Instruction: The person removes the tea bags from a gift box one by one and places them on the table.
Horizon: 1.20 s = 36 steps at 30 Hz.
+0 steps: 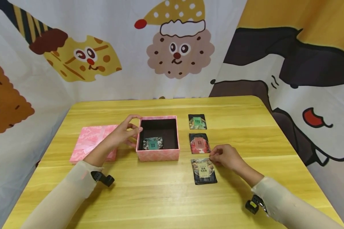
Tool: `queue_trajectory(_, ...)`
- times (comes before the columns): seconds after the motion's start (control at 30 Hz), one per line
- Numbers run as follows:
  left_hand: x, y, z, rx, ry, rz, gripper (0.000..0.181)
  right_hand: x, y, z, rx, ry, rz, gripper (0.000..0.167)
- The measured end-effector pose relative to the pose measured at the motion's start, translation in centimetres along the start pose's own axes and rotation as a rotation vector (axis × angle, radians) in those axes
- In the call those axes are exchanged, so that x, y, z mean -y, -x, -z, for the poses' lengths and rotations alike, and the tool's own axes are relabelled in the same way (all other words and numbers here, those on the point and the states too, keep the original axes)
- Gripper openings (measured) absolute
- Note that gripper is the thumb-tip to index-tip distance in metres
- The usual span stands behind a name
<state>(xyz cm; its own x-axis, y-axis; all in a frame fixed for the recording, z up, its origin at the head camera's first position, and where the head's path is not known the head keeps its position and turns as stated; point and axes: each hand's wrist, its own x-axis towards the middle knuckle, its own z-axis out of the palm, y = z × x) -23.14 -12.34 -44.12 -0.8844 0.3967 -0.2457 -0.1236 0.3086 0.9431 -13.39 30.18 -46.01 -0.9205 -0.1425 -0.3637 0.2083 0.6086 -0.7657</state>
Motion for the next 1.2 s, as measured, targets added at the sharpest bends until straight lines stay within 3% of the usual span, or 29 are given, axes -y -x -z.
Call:
queue_trajectory(0.17, 0.0, 0.1, -0.1, -0.006, -0.003, -0.007, 0.051, 0.3, 0.0, 0.3, -0.004, 0.014, 0.018, 0.008)
queue_trajectory(0.33, -0.2, 0.2, -0.1, -0.004, 0.006, -0.01, 0.051, 1.4, -0.2, 0.7, 0.008, -0.038, 0.022, 0.013)
queue_trajectory(0.67, -0.1, 0.1, -0.1, 0.0, 0.024, -0.011, 0.05, 3.7, -1.0, 1.2, 0.134, -0.339, 0.02, 0.031)
queue_trajectory(0.9, -0.1, 0.0, -0.1, 0.001, 0.031, -0.002, 0.049, 4.8, -1.6, 0.8, 0.201, -0.464, 0.031, 0.047)
queue_trajectory(1.2, 0.0, 0.0, -0.1, 0.0, 0.009, 0.0, 0.052, 7.0, -2.2, 0.5, 0.22, -0.506, 0.093, 0.033)
